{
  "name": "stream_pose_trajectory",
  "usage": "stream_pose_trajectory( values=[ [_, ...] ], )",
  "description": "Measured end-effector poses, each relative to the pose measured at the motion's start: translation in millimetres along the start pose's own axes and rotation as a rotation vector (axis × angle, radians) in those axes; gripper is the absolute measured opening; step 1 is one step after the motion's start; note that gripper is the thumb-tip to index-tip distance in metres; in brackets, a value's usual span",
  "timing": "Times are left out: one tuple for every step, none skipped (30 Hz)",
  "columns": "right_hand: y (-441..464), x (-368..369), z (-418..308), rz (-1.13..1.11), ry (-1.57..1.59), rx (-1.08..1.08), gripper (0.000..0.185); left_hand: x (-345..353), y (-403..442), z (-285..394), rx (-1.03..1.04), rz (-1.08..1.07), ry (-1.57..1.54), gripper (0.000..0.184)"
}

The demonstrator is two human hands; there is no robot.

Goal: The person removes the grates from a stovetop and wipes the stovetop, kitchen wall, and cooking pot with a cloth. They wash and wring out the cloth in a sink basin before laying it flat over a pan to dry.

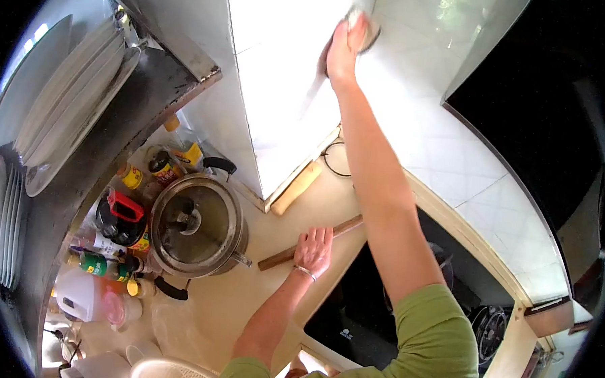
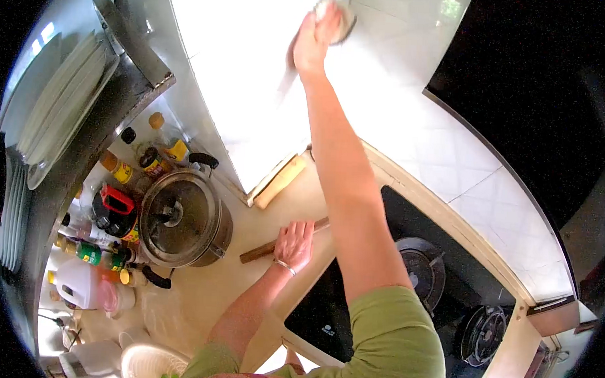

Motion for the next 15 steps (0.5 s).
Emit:
stream_pose_trajectory(
  values=[
    [-9.4,-3.1,28.4,0.014,0.029,0.114,0.058,0.5,-0.2,0.0,0.003,0.015,-0.007,0.032],
    [-30.9,-2.6,63.0,0.029,0.063,0.208,0.060,0.5,-1.9,-0.1,0.004,0.027,-0.011,0.032],
    [-65.4,-2.6,97.2,0.041,0.045,0.368,0.061,0.8,-2.6,0.0,0.005,0.032,-0.014,0.032],
    [-105.9,0.3,124.1,0.007,0.037,0.518,0.064,1.3,-3.4,0.1,0.006,0.031,-0.012,0.030],
    [-146.9,8.0,152.6,-0.002,0.082,0.629,0.068,1.5,-3.0,0.4,0.007,0.034,-0.007,0.028],
    [-181.2,14.1,150.4,-0.020,0.139,0.692,0.071,1.1,-3.0,0.9,0.012,0.045,-0.001,0.028],
    [-201.5,21.2,143.8,-0.060,0.140,0.731,0.071,5.1,-4.6,0.8,0.017,0.008,0.000,0.026],
    [-216.6,28.8,135.8,-0.101,0.141,0.767,0.071,9.2,-6.5,0.1,0.022,-0.026,0.002,0.024],
    [-221.5,34.9,110.9,-0.138,0.147,0.749,0.071,10.1,-6.0,-0.9,0.028,-0.007,0.011,0.024],
    [-219.7,38.8,78.1,-0.174,0.148,0.728,0.072,9.9,-5.7,-1.3,0.029,0.044,-0.057,0.022],
    [-209.9,45.6,44.0,-0.226,0.163,0.566,0.070,10.7,-5.6,-1.3,0.031,0.094,-0.129,0.021],
    [-198.5,50.1,10.3,-0.279,0.174,0.404,0.068,19.4,-6.7,-1.7,0.039,0.114,-0.128,0.021],
    [-179.1,49.4,-34.6,-0.313,0.135,0.177,0.065,31.5,-10.3,-2.6,0.053,0.114,-0.123,0.020],
    [-159.7,50.0,-83.8,-0.344,0.094,-0.050,0.062,34.9,-10.9,-3.1,0.068,0.113,-0.116,0.019],
    [-138.8,49.2,-124.7,-0.354,0.139,-0.119,0.059,21.4,-9.9,-0.3,0.075,0.126,-0.116,0.019]
  ],
)
Point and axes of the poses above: each hand's wrist, its own y-axis towards the middle knuckle, its own x-axis out of the palm, z = x × y, the point moved 9 cm from there along y, towards the middle knuckle, and after that the axes turned 1 degree about x, right-handed, at the moved point
